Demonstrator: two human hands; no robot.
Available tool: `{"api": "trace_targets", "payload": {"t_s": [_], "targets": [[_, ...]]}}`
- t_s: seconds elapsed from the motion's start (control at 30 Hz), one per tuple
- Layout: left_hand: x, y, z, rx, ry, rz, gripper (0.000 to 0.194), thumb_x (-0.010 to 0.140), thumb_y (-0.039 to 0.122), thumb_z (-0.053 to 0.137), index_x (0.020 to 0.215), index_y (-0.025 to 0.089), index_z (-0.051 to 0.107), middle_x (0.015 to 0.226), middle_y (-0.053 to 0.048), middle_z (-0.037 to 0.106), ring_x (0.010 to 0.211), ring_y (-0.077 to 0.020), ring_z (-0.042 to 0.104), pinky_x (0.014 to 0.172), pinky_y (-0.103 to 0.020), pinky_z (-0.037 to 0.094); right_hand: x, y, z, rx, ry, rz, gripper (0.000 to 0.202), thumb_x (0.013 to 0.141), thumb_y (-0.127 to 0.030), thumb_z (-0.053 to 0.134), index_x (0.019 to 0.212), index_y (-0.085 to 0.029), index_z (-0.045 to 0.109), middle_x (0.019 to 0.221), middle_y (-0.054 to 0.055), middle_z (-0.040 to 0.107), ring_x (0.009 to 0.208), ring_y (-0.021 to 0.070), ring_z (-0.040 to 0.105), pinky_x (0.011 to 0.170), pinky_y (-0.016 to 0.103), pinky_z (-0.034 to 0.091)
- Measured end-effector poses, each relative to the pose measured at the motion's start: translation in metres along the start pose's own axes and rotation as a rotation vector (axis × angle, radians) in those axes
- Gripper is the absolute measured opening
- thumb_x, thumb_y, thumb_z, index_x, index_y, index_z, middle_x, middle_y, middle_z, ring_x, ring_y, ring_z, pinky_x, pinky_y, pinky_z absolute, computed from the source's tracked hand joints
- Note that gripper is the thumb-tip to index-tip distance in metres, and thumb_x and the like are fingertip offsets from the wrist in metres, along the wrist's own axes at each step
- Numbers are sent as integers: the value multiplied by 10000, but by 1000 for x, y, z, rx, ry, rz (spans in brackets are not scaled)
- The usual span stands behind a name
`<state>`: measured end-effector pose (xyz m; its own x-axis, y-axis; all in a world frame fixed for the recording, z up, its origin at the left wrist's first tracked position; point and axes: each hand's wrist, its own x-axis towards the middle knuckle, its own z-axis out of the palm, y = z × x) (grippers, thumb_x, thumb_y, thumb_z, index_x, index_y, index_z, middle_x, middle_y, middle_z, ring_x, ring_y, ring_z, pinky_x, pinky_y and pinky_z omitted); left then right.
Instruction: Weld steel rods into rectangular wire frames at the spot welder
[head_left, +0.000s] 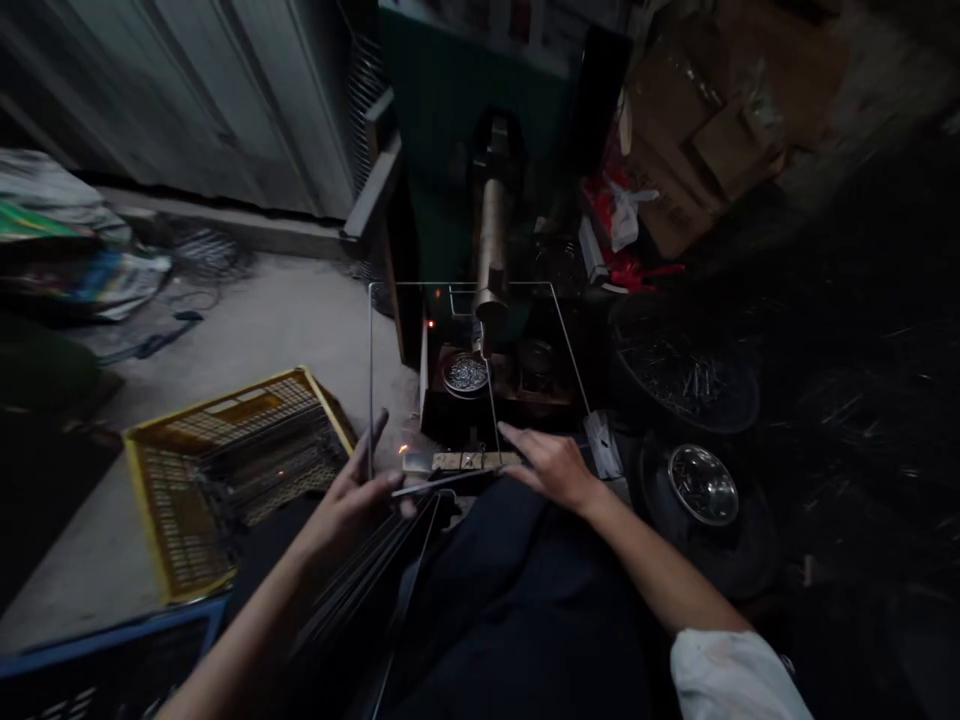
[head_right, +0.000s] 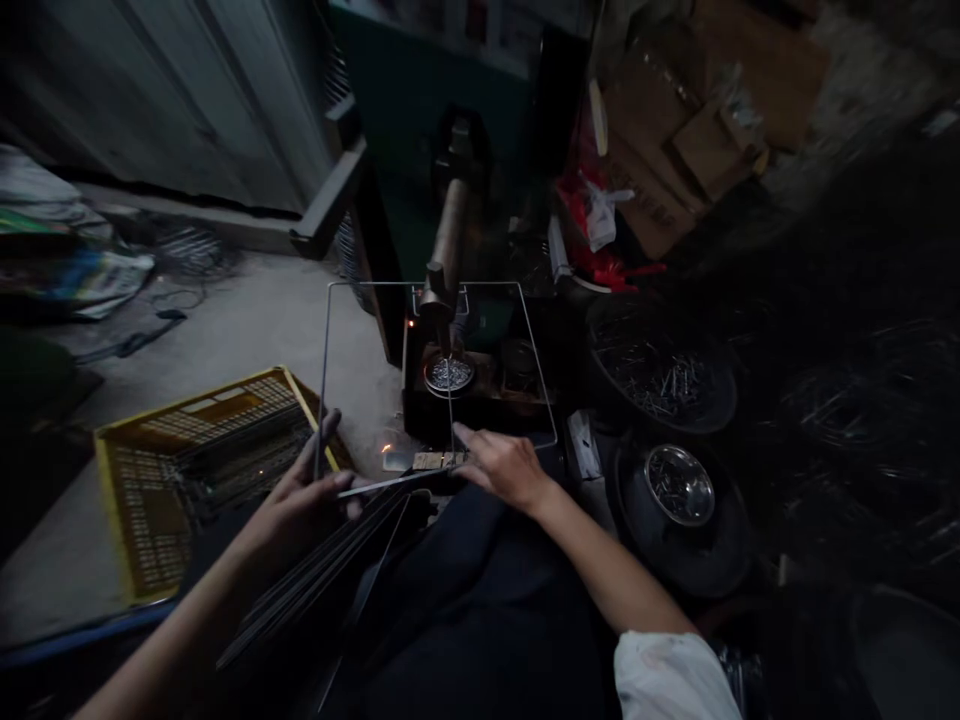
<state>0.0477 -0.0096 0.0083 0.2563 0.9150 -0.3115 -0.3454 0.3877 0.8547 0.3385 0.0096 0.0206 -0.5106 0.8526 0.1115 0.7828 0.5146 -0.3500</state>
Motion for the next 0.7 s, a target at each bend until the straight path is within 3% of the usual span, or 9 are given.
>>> {"api": "trace_targets", "payload": {"t_s": [0.17, 0.3, 0.43, 0.7], "targets": [[78, 37, -22, 7, -70, 121, 1018, 760, 153, 719, 1550, 275, 89, 686, -25, 708, 552, -177, 669, 535, -246, 559, 69, 36, -20, -63, 133, 65, 512, 870, -417, 696, 1333, -235, 573, 1236, 79, 680, 1091, 230, 667, 935, 308, 521], [115, 54, -27, -28, -112, 153, 993, 773, 129, 693, 1552, 254, 89, 726, -50, 728, 566, -179, 686, 547, -246, 575, 104, 60, -29, -4, 205, 83, 463, 865, -415, 701, 1288, -264, 588, 1197, 43, 696, 1082, 216, 665, 902, 292, 513], [132, 63, -28, -54, -105, 170, 1010, 776, 104, 689, 1551, 281, 65, 683, -5, 700, 584, -185, 697, 550, -245, 582, 122, 71, -31, 26, 214, 96, 437, 852, -399, 719, 1250, -259, 604, 1134, 42, 714, 1016, 218, 680, 854, 282, 503], [137, 69, -33, -9, -99, 183, 980, 806, 102, 663, 1551, 272, 48, 722, -39, 730, 581, -174, 695, 560, -245, 579, 132, 69, -33, 40, 209, 151, 465, 824, -415, 739, 1229, -228, 608, 998, 60, 724, 873, 215, 673, 753, 271, 470]]}}
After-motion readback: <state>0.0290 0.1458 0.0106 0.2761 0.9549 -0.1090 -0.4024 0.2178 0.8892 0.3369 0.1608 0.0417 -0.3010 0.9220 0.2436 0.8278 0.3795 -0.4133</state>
